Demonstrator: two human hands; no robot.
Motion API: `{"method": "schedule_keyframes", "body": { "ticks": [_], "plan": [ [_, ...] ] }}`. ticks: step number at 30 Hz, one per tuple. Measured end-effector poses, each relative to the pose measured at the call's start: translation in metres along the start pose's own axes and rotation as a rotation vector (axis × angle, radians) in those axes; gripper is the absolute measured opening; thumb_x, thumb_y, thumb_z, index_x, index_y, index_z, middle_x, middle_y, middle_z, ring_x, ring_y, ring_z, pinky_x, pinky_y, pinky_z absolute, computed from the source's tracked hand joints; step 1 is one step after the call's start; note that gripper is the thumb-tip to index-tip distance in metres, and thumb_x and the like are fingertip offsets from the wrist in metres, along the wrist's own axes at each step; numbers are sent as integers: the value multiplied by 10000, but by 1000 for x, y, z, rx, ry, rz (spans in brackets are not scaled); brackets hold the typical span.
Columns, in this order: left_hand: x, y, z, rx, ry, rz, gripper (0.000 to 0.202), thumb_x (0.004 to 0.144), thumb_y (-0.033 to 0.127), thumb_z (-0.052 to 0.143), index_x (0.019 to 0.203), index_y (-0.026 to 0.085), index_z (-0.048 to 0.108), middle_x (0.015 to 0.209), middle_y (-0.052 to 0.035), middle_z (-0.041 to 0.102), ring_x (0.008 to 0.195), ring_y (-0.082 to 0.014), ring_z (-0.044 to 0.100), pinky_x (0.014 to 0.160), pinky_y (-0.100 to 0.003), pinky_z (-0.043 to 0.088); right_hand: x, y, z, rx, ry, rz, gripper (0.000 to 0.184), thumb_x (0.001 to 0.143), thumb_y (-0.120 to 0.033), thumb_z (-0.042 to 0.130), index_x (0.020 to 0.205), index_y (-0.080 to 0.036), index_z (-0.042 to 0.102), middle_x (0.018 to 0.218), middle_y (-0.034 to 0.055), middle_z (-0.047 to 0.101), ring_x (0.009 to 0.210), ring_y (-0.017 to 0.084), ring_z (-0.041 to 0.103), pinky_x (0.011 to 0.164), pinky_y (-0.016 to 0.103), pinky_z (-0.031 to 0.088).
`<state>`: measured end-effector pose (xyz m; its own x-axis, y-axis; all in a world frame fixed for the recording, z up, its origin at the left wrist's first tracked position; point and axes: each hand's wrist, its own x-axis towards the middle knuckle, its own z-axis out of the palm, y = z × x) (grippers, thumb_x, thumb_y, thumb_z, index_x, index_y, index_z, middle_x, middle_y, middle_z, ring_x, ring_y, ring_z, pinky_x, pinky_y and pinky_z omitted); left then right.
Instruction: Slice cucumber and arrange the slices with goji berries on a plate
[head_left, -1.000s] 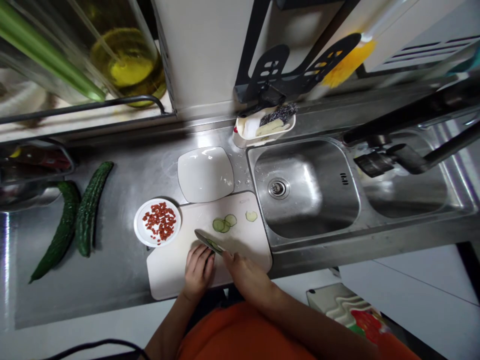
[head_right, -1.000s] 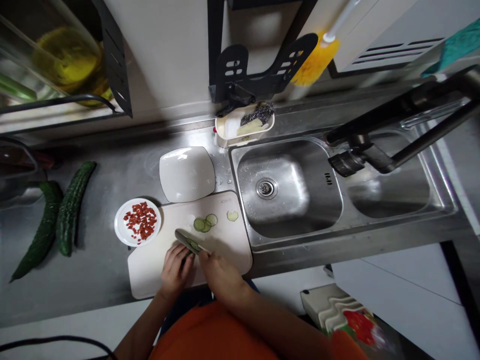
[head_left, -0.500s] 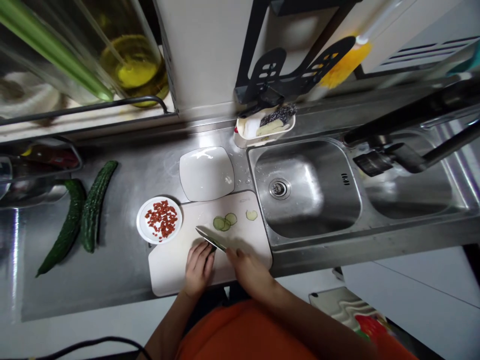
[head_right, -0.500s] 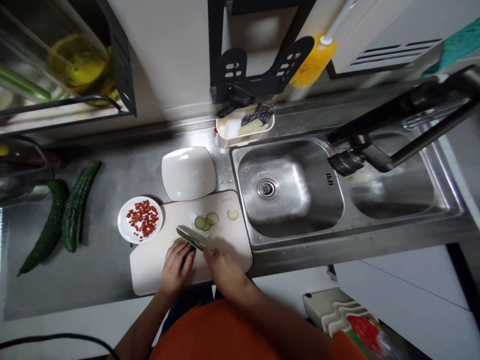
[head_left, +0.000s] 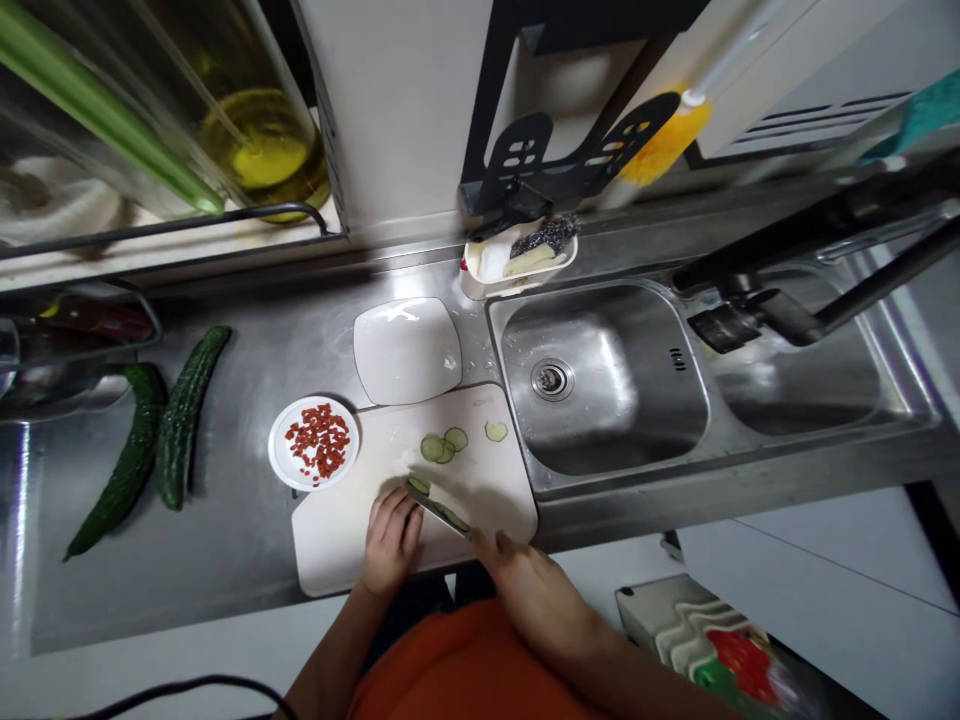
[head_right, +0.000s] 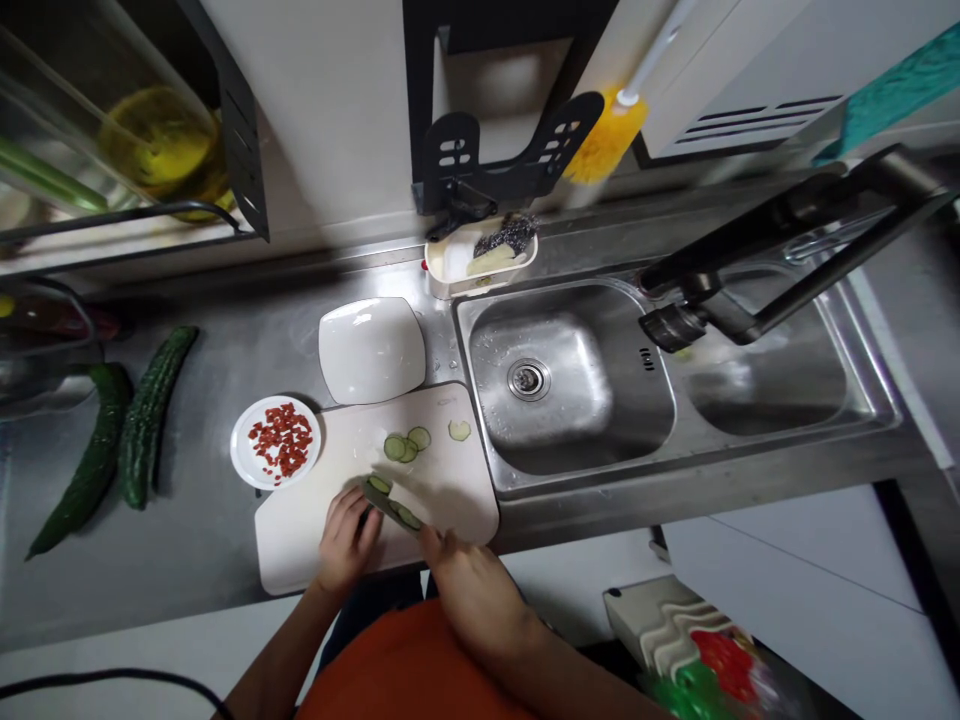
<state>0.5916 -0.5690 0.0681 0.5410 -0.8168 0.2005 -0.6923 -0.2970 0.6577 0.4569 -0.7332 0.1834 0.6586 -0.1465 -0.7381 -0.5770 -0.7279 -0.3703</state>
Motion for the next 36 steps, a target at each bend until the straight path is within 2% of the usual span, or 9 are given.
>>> {"method": "schedule_keyframes", "body": {
  "ticks": [16, 36],
  "plan": [
    [-1, -2, 1, 12, 4, 6, 276, 804, 104, 562, 1076, 149, 566, 1017, -99, 620, 1039, -216, 559, 912, -428, 474, 1, -10, -20, 12, -54, 29, 492, 794, 36, 262, 1131, -214, 517, 926, 83, 647, 756, 193, 651, 591, 235, 404],
    [1, -2, 1, 17, 14, 40, 298, 788, 84, 573, 1081, 138, 559, 982, -93, 631, 1028, -210, 561, 906, -422, 475, 16, -12, -13, -21, -10, -7, 443, 806, 18, 276, 1106, -193, 525, 883, 84, 657, 742, 198, 651, 584, 231, 407]
  ]
}}
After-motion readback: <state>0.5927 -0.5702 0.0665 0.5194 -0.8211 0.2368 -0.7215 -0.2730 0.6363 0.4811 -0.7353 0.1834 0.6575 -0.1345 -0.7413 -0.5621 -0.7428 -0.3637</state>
